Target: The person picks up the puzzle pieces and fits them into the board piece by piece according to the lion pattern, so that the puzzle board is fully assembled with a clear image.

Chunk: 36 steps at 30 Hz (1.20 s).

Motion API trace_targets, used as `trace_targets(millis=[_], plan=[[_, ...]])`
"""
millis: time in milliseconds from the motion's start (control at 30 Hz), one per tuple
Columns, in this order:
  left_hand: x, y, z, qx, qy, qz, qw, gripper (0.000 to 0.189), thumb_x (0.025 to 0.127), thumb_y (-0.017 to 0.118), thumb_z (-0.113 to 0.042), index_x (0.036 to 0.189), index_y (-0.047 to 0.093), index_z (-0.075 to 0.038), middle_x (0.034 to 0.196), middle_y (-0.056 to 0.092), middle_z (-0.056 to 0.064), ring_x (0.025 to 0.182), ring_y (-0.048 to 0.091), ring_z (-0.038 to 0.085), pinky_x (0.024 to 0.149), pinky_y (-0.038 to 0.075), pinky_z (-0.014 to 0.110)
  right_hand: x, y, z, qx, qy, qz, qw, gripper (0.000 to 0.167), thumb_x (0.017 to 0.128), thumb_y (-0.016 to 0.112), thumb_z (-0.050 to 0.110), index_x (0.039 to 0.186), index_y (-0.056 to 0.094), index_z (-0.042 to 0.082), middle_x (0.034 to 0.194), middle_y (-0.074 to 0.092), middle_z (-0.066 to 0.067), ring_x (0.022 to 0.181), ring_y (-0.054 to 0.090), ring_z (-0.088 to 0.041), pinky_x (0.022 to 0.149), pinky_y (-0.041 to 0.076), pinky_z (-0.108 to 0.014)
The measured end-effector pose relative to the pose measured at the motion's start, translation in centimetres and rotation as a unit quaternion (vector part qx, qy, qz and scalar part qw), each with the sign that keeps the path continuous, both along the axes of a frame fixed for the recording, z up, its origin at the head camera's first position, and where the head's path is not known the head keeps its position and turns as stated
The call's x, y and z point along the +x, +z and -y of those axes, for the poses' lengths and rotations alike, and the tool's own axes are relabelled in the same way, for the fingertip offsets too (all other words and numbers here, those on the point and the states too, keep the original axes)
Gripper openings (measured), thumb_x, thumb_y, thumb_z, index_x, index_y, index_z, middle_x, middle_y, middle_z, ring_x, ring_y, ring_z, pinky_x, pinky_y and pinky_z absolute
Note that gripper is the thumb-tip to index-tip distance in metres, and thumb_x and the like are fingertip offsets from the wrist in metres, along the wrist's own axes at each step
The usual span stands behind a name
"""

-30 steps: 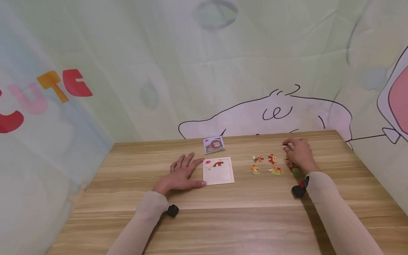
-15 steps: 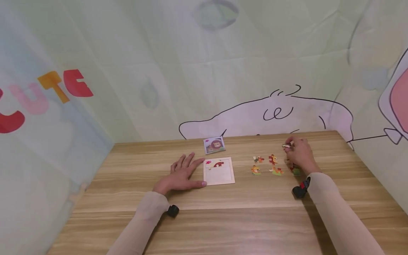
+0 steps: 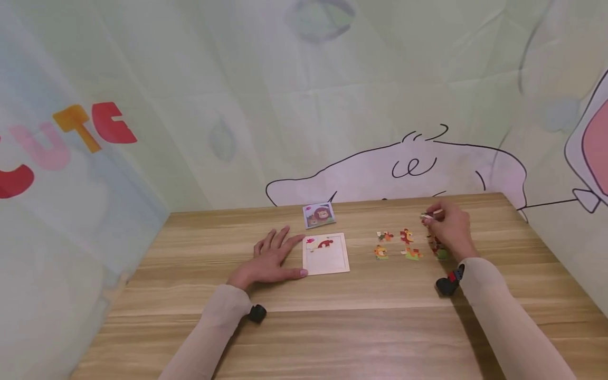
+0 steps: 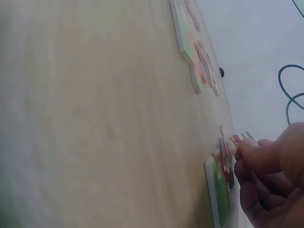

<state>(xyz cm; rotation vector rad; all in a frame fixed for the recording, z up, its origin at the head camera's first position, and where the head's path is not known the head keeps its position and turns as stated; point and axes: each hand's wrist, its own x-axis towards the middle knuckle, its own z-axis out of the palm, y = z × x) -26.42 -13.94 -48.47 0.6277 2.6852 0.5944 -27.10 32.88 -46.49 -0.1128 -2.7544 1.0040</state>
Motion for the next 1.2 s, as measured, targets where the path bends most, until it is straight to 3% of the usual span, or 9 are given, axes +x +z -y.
trace_targets(millis=[167,400,500,733,933,1200], plan=[[-0.2,-0.3,-0.1,-0.006,0.002,0.000,1.0000,0.101,0.090,0.066,-0.075,0.172,0.018,-0.041,0.184,-0.009,0.006,0.169,-0.014,0.043,0.130,-0.003,0.069,0.1,0.1,0.3,0.003,0.002,-0.014,0.9999,0.021,0.105,0.067,0.009,0.123,0.070,-0.001,0.120,0.074,-0.036,0.106,0.072,-0.046,0.076,0.048,-0.030],[-0.1,-0.1,-0.1,-0.008,0.003,0.003,1.0000,0.100,0.091,0.066,-0.074,0.172,0.017,-0.042,0.184,-0.010,0.005,0.169,-0.014,0.042,0.130,-0.003,0.069,0.5,0.8,1.0,-0.030,0.019,0.018,0.9992,0.030,0.111,0.061,0.019,0.135,0.066,0.001,0.131,0.071,-0.035,0.115,0.069,-0.046,0.087,0.055,-0.042],[-0.1,0.0,-0.2,-0.007,0.003,0.003,1.0000,0.100,0.091,0.066,-0.074,0.172,0.017,-0.042,0.184,-0.010,0.005,0.169,-0.015,0.042,0.130,-0.004,0.069,0.6,1.2,1.5,-0.040,0.026,0.019,0.9987,0.033,0.110,0.062,0.020,0.138,0.065,0.001,0.132,0.071,-0.034,0.117,0.070,-0.046,0.085,0.056,-0.036],[0.1,0.3,-0.2,-0.006,0.006,0.004,1.0000,0.099,0.092,0.067,-0.073,0.172,0.017,-0.043,0.184,-0.009,0.005,0.169,-0.014,0.042,0.130,-0.004,0.069,0.8,1.3,2.5,-0.043,0.026,0.016,0.9986,0.035,0.107,0.069,0.017,0.134,0.066,-0.004,0.126,0.072,-0.031,0.108,0.073,-0.041,0.071,0.049,-0.015],[0.0,0.1,-0.2,-0.012,0.005,-0.001,0.9999,0.099,0.091,0.066,-0.074,0.171,0.017,-0.043,0.184,-0.010,0.004,0.169,-0.013,0.042,0.130,-0.003,0.069,1.1,1.6,3.4,-0.056,0.035,0.017,0.9977,0.033,0.103,0.074,0.018,0.130,0.071,-0.001,0.117,0.078,-0.027,0.092,0.075,-0.019,0.070,0.051,-0.015],[-0.1,-0.1,0.0,-0.006,0.002,-0.002,1.0000,0.100,0.090,0.066,-0.075,0.171,0.019,-0.042,0.184,-0.008,0.006,0.169,-0.013,0.043,0.130,-0.001,0.070,1.4,2.1,4.7,-0.065,0.046,0.032,0.9963,0.038,0.103,0.075,0.029,0.132,0.071,0.005,0.110,0.080,-0.022,0.088,0.070,-0.017,0.068,0.051,-0.021]])
